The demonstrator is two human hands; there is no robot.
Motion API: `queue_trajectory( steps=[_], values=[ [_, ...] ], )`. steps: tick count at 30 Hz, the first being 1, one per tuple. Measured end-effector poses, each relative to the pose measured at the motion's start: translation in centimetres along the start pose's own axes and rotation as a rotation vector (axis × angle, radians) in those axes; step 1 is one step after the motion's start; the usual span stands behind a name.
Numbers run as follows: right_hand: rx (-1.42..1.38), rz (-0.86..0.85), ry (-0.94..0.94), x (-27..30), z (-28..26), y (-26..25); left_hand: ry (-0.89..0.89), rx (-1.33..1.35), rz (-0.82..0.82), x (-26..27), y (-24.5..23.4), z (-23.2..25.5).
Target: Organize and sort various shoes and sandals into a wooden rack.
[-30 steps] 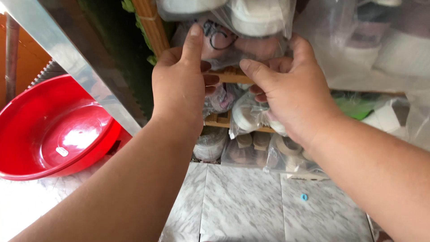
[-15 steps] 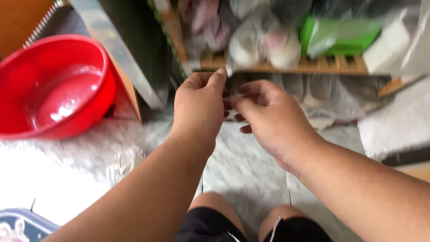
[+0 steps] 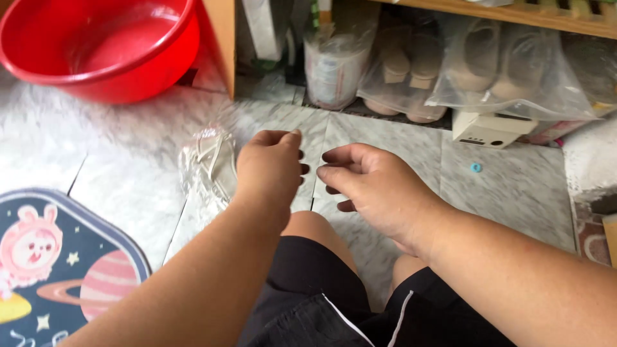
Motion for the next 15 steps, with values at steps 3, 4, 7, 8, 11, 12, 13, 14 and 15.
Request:
queue_trajectory(
  steps=[3,4,7,8,11,12,13,14,15],
  values=[
    [0.019,-0.103,0.015,-2.3,0.5,2.4,-0.030,0.035,0.103,-4.4,-3.7,-4.0],
    [0.029,-0.114,0.034,-3.0,0.5,3.3,-0.053,0.041,0.109,-5.5,-5.0,-5.1],
    [0.060,-0.166,0.086,-5.2,0.2,4.9,-0.199,-0.046,0.175,-9.1,-8.0,-8.5],
    [0.076,-0.187,0.091,-5.9,0.0,5.3,-0.250,-0.096,0.196,-10.3,-9.0,-9.8],
    [0.123,-0.231,0.110,-8.3,-0.5,6.3,-0.383,-0.180,0.236,-13.0,-11.6,-13.3],
    [0.146,-0.241,0.094,-9.2,-0.7,6.6,-0.431,-0.216,0.255,-13.9,-12.4,-14.3],
    [0.152,-0.242,0.117,-10.1,-0.5,6.7,-0.453,-0.216,0.246,-14.5,-12.8,-15.0],
    [0.145,-0.244,0.102,-11.0,-0.5,6.7,-0.478,-0.303,0.289,-15.0,-13.4,-15.6],
    [0.140,-0.244,0.090,-11.8,-0.4,6.7,-0.504,-0.391,0.325,-15.5,-13.9,-16.3]
  ],
)
Point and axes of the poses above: each hand's wrist, its own x-axis away from the middle knuckle, its own y-axis out of the palm, z = x × y, the point moved 3 cm from there along -x, towards the middle knuckle, and after that the axes turned 1 degree about y, right-handed, at the moved point
